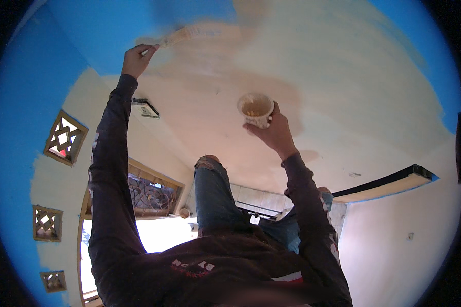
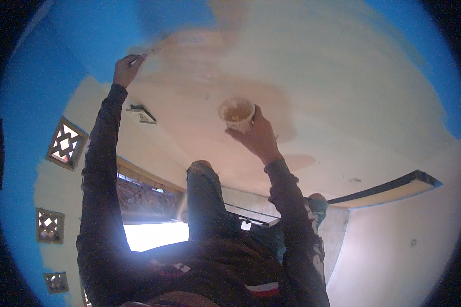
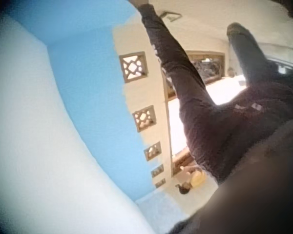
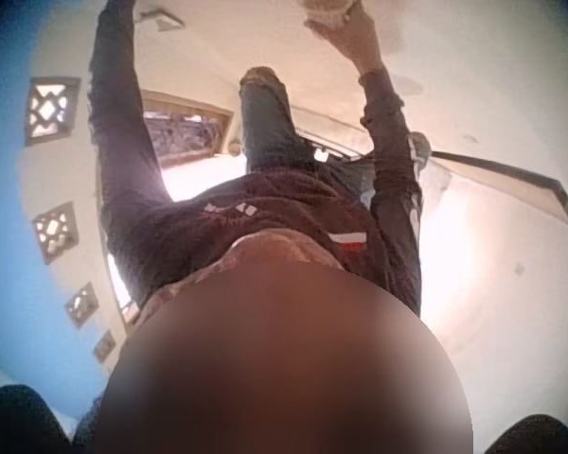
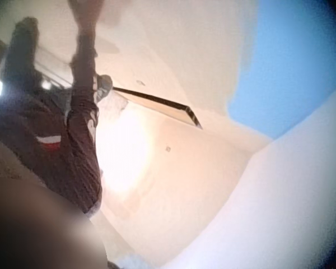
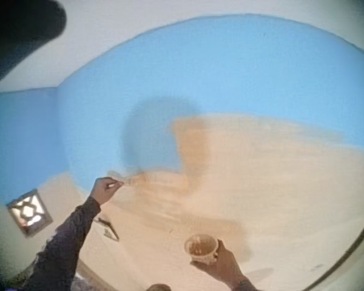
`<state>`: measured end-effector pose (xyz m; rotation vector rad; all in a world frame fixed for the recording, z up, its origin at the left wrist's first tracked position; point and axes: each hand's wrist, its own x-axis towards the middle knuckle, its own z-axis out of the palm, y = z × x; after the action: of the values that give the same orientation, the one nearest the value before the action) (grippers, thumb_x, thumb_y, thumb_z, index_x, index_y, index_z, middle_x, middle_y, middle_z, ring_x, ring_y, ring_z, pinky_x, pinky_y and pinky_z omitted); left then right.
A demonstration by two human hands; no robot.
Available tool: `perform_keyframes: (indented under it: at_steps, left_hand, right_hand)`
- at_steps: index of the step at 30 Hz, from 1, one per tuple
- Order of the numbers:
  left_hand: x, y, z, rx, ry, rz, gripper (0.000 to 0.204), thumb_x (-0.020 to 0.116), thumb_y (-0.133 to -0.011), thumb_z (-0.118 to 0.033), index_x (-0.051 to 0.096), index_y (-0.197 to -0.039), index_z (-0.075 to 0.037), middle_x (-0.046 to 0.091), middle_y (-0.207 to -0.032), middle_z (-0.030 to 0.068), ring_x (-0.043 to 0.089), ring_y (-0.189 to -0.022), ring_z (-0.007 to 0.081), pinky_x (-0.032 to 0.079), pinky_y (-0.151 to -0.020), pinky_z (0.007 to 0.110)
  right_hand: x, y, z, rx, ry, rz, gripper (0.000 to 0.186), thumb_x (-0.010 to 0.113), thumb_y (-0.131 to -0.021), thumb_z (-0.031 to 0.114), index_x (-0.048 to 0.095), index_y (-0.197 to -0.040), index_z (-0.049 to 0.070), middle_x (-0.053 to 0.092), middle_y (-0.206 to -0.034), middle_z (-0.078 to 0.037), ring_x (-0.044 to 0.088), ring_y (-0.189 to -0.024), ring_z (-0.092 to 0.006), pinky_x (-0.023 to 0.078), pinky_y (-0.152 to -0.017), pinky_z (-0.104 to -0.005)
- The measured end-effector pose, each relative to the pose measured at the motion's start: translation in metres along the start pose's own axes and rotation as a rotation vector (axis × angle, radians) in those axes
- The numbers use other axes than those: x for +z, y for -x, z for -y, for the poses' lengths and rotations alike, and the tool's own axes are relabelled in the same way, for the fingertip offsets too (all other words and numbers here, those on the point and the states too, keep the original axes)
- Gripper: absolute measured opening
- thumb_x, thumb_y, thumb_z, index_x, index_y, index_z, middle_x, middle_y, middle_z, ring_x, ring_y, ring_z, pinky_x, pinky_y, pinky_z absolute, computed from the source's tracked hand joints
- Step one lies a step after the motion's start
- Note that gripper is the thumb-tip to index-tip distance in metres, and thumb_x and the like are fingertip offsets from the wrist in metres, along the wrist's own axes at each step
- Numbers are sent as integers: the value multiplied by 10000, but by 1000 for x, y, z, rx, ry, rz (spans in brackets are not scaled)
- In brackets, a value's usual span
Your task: The person paints a ceiling using a paintbrush and a small container of beige paint. They repeatedly dip the brush into the container and apply paint to the ceiling surface, gradually covering a blue-painted area.
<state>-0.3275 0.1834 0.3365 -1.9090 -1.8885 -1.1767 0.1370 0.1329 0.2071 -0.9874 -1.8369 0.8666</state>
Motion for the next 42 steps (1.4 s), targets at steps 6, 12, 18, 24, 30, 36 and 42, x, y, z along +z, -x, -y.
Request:
perform_keyframes:
  at_steps: [6, 12, 18, 24, 30, 36, 42]
  left_hand:
    - [-25, 17, 23, -23, -150, -132, 405, 722, -926, -445, 792, -985, -50, 762, -952, 130, 687, -702, 234, 550, -669, 372]
    - [-49, 31, 58, -151, -324, -191, 402, 704, -929, -430, 779, -1022, -46, 753, -982, 180, 737, -893, 324, 566, -805, 415]
    - [-52, 44, 62, -165, -474, -359, 369, 709, -919, -399, 779, -933, -37, 737, -866, 196, 723, -799, 381, 577, -721, 462]
    - [-17, 41, 61, -115, -633, -262, 359, 625, -952, -376, 729, -901, -37, 710, -898, 220, 678, -840, 434, 547, -763, 522]
    - [45, 48, -47, -89, -626, -146, 326, 547, -984, -277, 694, -879, -5, 691, -895, 234, 667, -883, 423, 545, -796, 513]
    - [67, 58, -132, -22, -505, -137, 288, 589, -960, -210, 696, -863, 39, 662, -894, 247, 681, -825, 420, 569, -753, 499]
    - [69, 66, -194, 19, -420, -103, 289, 597, -961, -213, 685, -870, 46, 654, -889, 247, 680, -805, 424, 570, -737, 492]
  right_hand:
    - [-13, 56, -37, 36, -4, 1, 875, 926, -711, 303, 437, -1368, -6, 674, -1212, -217, 678, -1133, -355, 580, -934, -424]
    - [-26, 114, -67, 182, -3, -29, 835, 921, -712, 287, 464, -1351, 3, 683, -1201, -215, 697, -1097, -342, 585, -920, -426]
    - [-28, 157, -87, 275, -53, -49, 810, 922, -709, 278, 483, -1335, 11, 696, -1183, -195, 706, -1085, -311, 586, -904, -419]
    - [-7, 179, -111, 298, -110, -87, 832, 927, -702, 286, 476, -1346, 12, 695, -1188, -194, 700, -1100, -305, 581, -915, -417]
    - [3, 197, -119, 294, -82, -86, 785, 909, -720, 196, 466, -1337, -4, 683, -1198, -203, 698, -1100, -312, 588, -929, -428]
    - [1, 197, -123, 277, -82, -79, 784, 914, -717, 196, 468, -1333, 3, 683, -1199, -201, 698, -1100, -311, 588, -932, -424]
    - [0, 198, -117, 296, -100, -80, 796, 918, -714, 221, 470, -1337, 9, 687, -1196, -200, 698, -1099, -313, 585, -919, -418]
